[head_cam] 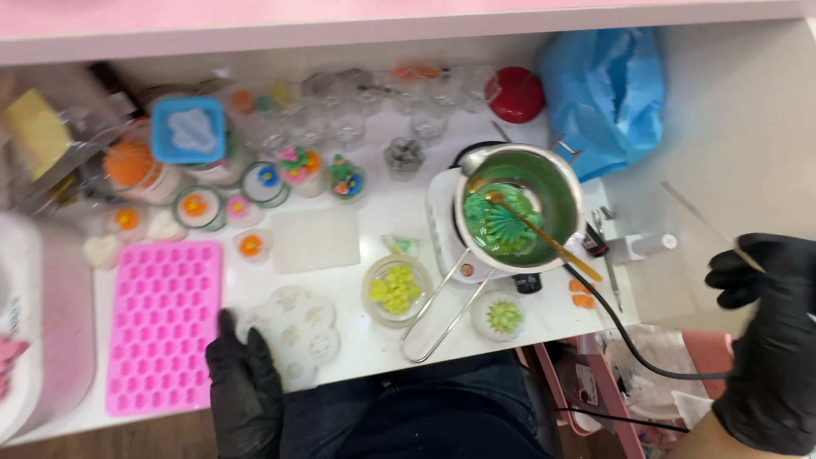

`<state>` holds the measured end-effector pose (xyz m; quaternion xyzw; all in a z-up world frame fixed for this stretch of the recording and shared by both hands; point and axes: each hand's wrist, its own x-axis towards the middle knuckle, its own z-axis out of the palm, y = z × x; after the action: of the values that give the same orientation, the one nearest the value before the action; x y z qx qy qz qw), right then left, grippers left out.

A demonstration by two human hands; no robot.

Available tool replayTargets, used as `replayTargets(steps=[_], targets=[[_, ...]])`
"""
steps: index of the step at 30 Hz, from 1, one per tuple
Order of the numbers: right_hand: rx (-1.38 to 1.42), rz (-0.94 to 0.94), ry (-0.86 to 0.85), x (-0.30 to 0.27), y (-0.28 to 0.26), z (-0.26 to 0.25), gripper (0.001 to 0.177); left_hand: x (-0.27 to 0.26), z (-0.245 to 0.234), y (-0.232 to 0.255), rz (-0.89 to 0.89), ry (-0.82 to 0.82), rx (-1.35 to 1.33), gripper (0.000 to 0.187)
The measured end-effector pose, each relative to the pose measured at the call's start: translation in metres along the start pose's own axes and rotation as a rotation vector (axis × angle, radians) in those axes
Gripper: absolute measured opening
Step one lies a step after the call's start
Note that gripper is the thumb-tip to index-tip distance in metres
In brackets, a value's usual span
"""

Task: Melting green wax and preparing molds for candle creation in a studio setting.

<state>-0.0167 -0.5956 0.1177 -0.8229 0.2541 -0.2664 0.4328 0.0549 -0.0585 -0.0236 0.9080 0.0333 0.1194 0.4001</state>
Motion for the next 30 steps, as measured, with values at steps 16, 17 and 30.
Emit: replayTargets(steps=[16,17,30], targets=[[-0.624,-0.182,-0.606,0.012,-0.029,0.102,0.031,0.004,0.022,-0.001,0.07,0.235,0.109,0.036],[-0.706,-0.106,-0.652,0.015,-0.026,0.108,0.028,0.006,0.021,0.003,0.04,0.23,0.055,0.04],[-0.404,-0.468,-0.61,0.018,-0.053,0.063,0.05,0.008,0.024,0.003,0.037,0.225,-0.07,0.041]])
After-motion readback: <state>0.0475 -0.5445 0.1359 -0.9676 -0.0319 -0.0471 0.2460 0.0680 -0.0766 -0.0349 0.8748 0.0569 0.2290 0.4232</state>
